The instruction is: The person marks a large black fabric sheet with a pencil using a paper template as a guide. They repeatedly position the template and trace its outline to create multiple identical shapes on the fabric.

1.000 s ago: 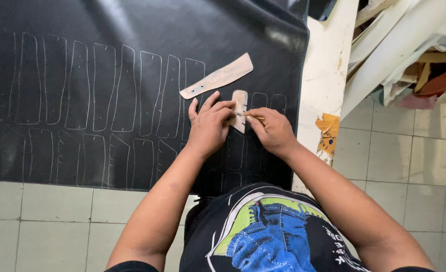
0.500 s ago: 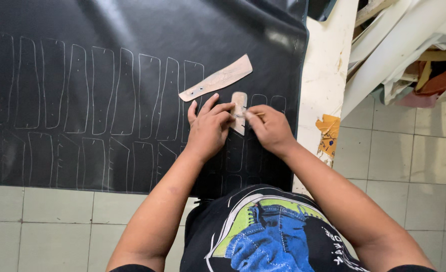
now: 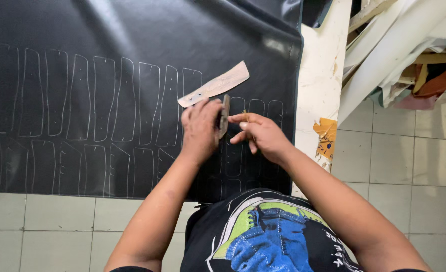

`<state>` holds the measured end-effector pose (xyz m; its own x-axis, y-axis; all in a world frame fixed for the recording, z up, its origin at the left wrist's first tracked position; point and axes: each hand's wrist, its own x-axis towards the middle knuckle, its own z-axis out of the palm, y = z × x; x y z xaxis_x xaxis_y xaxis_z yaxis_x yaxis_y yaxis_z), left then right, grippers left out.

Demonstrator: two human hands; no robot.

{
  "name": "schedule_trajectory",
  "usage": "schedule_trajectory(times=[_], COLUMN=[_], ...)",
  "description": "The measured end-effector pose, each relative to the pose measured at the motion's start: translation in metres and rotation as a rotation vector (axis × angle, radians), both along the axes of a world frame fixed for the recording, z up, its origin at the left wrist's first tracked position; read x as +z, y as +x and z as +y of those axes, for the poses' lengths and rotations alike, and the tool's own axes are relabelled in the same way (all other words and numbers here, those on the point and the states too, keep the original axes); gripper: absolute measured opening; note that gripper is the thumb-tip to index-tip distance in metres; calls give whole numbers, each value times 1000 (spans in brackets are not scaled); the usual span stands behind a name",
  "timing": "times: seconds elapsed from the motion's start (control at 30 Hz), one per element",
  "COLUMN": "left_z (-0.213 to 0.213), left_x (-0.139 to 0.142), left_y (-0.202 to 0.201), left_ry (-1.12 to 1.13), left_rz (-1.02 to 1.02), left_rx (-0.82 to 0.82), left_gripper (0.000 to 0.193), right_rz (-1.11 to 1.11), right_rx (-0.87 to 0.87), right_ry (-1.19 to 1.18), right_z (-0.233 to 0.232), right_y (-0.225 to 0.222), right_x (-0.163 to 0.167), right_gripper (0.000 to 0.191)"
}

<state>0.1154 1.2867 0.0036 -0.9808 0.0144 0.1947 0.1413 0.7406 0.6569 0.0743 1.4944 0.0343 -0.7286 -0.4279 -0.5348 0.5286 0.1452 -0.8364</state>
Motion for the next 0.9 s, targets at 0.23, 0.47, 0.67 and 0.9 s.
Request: schedule_trajectory(times=[0.23, 0.47, 0.67, 0.9], left_z=[-30, -36, -40, -39], left_x=[0, 2, 1, 3], left_y=[-21, -3, -2, -4], left_ry=[-337, -183, -161, -133], left_rz=[33, 32, -24, -57], left_rx=[185, 69, 29, 30], left_gripper=[50, 41, 42, 43], right_rz=[689, 750, 665, 650], right_rx=[327, 451, 528, 531], right_ry=[519, 603, 720, 716], right_z=[-12, -16, -23, -22], right_y=[-1, -2, -6, -5], right_x=[-2, 2, 6, 7], right_gripper=[52, 66, 71, 72])
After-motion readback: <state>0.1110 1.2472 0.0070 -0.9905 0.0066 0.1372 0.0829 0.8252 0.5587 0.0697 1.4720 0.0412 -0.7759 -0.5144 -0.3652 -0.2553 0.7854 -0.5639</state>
